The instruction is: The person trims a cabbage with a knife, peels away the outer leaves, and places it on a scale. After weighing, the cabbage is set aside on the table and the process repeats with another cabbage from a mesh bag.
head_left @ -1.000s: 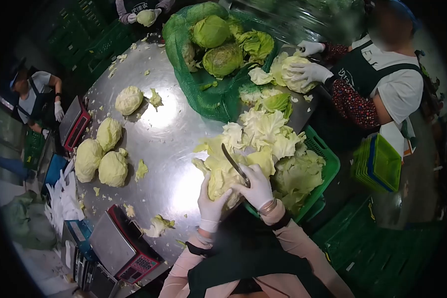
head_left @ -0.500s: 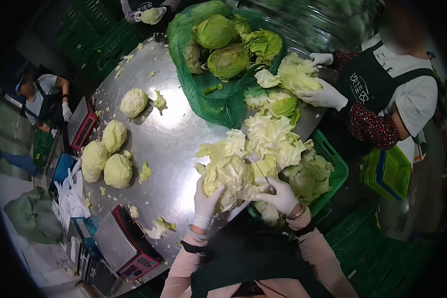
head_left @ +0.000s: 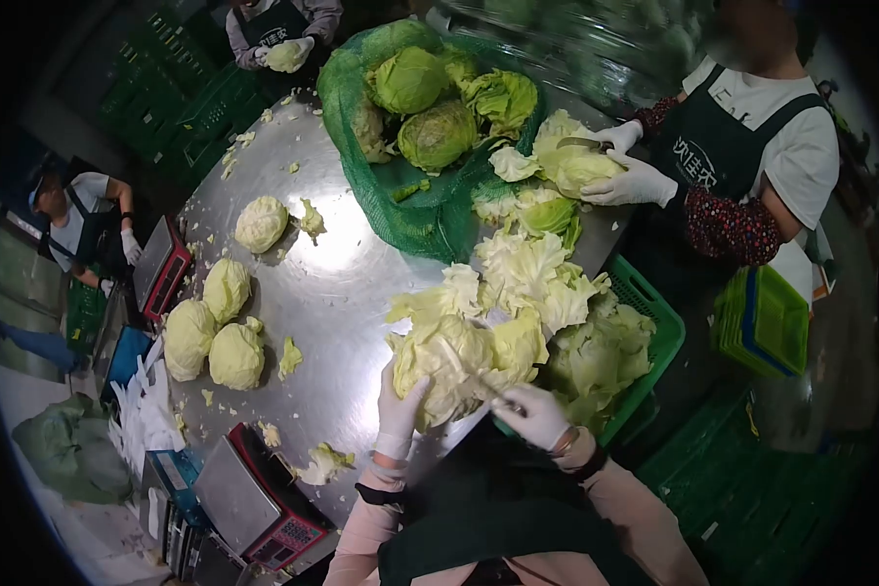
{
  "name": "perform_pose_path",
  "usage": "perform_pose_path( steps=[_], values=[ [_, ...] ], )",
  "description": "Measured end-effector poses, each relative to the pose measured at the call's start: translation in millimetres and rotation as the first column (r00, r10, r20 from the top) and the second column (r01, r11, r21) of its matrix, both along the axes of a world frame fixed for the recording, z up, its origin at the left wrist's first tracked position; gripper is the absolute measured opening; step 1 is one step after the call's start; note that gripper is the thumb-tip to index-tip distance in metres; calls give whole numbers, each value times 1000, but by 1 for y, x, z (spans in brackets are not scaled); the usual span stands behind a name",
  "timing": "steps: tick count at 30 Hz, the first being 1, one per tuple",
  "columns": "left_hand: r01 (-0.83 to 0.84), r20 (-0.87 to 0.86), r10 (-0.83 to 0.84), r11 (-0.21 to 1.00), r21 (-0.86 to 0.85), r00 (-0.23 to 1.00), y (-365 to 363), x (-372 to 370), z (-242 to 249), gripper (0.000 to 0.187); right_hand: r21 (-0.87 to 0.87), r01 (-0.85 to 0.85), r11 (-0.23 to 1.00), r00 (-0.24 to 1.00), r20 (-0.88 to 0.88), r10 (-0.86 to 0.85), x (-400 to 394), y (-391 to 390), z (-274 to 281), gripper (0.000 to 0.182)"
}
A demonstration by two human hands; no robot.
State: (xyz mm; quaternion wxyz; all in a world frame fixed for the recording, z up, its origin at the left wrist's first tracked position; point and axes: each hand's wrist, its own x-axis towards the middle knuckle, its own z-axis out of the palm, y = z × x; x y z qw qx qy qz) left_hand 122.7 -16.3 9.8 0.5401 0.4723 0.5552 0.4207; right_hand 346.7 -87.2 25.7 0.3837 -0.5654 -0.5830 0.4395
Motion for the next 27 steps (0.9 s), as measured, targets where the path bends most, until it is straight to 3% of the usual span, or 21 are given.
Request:
perform_pose_path(
  steps=[2, 6, 8, 9, 10, 11, 12, 14, 16, 17, 18, 20, 21, 23, 24, 26, 27],
  values=[
    [-5, 11, 5, 1000, -5, 1000, -9, -4, -2, 65, 191, 243, 951, 951, 148, -273, 24, 0, -17, 35],
    [86, 2, -86, 994, 65, 996, -25, -2, 8, 69, 355, 303, 884, 918, 141, -371, 21, 18, -5, 53],
    [125, 16, -128, 985, 117, 992, -35, -4, 5, 72, 292, 176, 940, 960, 159, -229, 12, 27, -3, 65],
    [176, -19, -175, 973, 150, 984, -38, -7, 2, 76, -104, 145, 984, 988, 73, -138, 16, 25, -3, 57],
    [226, -54, -219, 958, 177, 974, -40, -9, -2, 79, -104, 147, 984, 987, 84, -138, 19, 24, -7, 57],
    [265, -108, -248, 945, 193, 963, -42, -11, -5, 85, -255, 216, 942, 948, -176, -265, 21, 22, -15, 52],
    [262, -97, -248, 947, 184, 964, -43, -10, -5, 85, -416, 237, 878, 821, -398, -410, 22, 20, -18, 49],
    [353, -249, -283, 882, 312, 926, -45, -12, 1, 85, -484, 254, 837, 780, -409, -474, 17, 10, -23, 40],
    [342, -256, -272, 894, 289, 928, -48, -19, 0, 84, -423, 378, 823, 772, -346, -533, 4, -3, -45, 40],
    [332, -268, -259, 902, 276, 928, -48, -23, -1, 82, -343, 401, 849, 833, -250, -494, -6, -9, -53, 38],
    [330, -268, -258, 903, 274, 928, -47, -26, -1, 82, -491, 344, 800, 769, -341, -540, -20, -11, -33, 36],
    [163, -68, -156, 979, 123, 985, -46, -31, -3, 78, -456, 396, 797, 772, -303, -558, -38, -15, -38, 32],
    [110, -85, -98, 985, 137, 991, -43, -35, -12, 71, -451, 398, 799, 773, -304, -557, -41, -16, -41, 32],
    [19, 21, -20, 998, 62, 1000, -32, -41, -38, 67, -93, 338, 937, 941, 28, -336, -46, -16, -46, 23],
    [-66, 118, 68, 997, -27, 991, -26, -43, -40, 63, -84, 338, 937, 941, 28, -337, -47, -14, -41, 23],
    [-96, 170, 105, 994, -59, 980, -18, -47, -41, 54, 173, 322, 931, 898, 256, -358, -44, -12, -27, 16],
    [-80, 241, 118, 983, -165, 963, -16, -52, -46, 52, 145, 383, 912, 876, 257, -409, -38, -12, -20, 16]
  ],
)
